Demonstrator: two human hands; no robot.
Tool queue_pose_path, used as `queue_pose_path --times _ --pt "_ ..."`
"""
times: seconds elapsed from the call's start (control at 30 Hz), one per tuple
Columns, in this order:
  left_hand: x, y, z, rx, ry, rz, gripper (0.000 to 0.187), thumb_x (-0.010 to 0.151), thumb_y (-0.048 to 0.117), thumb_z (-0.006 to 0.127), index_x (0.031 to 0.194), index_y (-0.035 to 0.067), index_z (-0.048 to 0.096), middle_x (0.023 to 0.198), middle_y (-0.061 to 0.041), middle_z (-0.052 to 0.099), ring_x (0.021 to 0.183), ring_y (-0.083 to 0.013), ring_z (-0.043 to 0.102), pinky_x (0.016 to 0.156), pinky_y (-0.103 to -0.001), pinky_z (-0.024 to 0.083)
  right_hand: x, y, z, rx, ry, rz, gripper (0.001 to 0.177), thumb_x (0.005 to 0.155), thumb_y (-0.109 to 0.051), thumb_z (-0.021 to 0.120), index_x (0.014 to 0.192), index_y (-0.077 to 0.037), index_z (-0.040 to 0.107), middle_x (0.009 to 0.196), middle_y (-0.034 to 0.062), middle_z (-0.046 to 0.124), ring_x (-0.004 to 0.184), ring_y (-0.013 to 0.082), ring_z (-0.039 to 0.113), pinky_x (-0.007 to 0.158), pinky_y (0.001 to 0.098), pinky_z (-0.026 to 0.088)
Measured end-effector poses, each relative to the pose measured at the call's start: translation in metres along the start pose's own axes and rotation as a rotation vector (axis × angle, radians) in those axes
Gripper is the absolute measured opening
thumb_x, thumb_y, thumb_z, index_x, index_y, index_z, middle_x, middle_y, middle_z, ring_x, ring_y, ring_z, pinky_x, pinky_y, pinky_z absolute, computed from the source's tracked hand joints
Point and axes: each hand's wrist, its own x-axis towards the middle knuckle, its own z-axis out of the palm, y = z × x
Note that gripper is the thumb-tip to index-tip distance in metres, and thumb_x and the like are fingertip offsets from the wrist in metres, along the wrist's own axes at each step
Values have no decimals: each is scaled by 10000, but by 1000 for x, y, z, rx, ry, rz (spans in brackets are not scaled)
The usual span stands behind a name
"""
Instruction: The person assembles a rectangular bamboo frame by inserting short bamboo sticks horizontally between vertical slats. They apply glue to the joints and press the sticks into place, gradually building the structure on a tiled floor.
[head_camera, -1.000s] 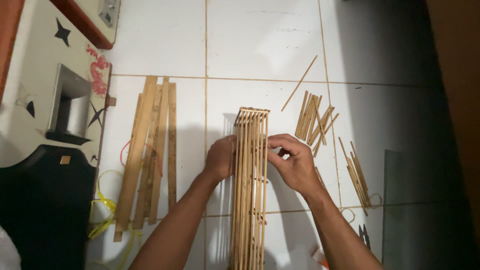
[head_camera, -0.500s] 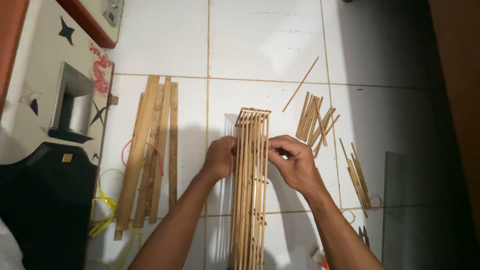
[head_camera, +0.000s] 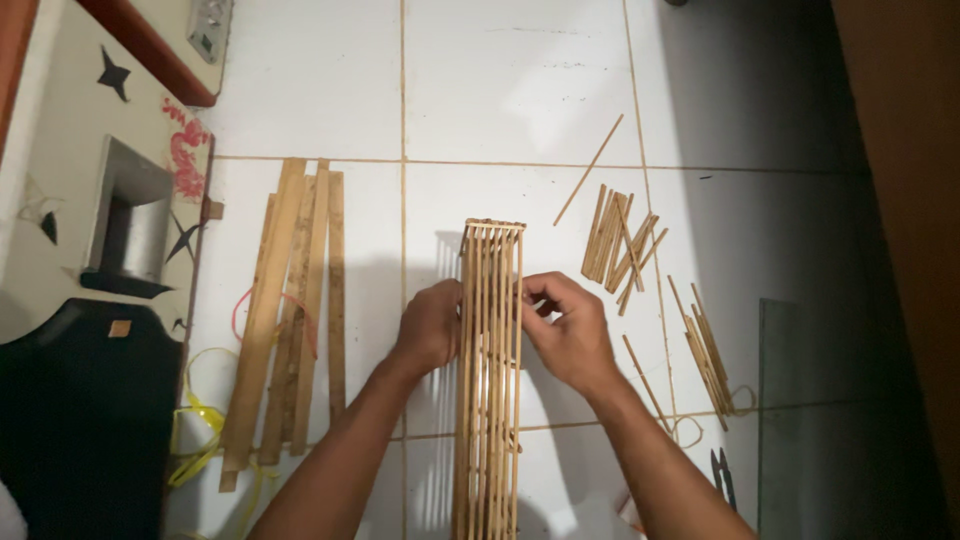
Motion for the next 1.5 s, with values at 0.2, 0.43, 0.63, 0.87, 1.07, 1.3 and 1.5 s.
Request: queue_pose_path --times 0.2,0.43,0.63,0.87,1.07,1.3,1.5 --pt "4 -7 11 -5 3 -61 175 871 244 717 906 72 704 916 -136 748 828 -285 739 754 -380 574 -4 -12 8 -80 86 32 128 927 -131 741 1002 -27 737 875 45 735 702 98 650 553 237 551" --pt "9 -12 14 -679 -107 -186 273 878 229 716 1058 27 751 985 -169 754 850 -299 716 745 -423 571 -4 -15 8 -81 75 50 174 900 -123 751 1044 -27 739 915 52 745 744 113 654 567 256 558" --pt "9 -4 6 140 -138 -107 317 884 352 671 1089 113 707 1019 -124 752 918 -305 729 851 -419 561 -4 1 -3 88 -61 23 446 837 91 560 1241 -37 699 1120 81 718 973 146 663 857 298 557" --pt "11 8 1 242 -152 -118 323 914 395 625 1051 111 692 1026 -141 736 960 -362 703 850 -462 548 6 4 -9 169 -88 331 322 1010 -79 492 1251 -93 705 1067 19 728 981 112 662 885 304 556" --pt "13 9 1 163 -205 -259 340 938 440 573 1054 152 711 1001 -110 754 923 -312 721 864 -448 548 26 -10 -10 251 -113 436 231 984 -168 634 1182 -88 723 963 -6 732 893 87 659 848 265 564" --pt "16 1 7 170 -212 -270 321 984 398 553 1015 119 708 963 -122 761 891 -296 729 888 -456 530 38 1 -4 186 -109 322 77 964 -109 726 969 -33 735 783 -37 603 733 80 535 695 255 490" --pt "13 -2 4 168 -221 -209 210 903 284 633 941 90 704 938 -148 751 854 -327 711 844 -464 554 32 3 -2 231 -98 298 63 965 -109 675 951 -57 708 769 -73 621 722 41 561 682 225 503"
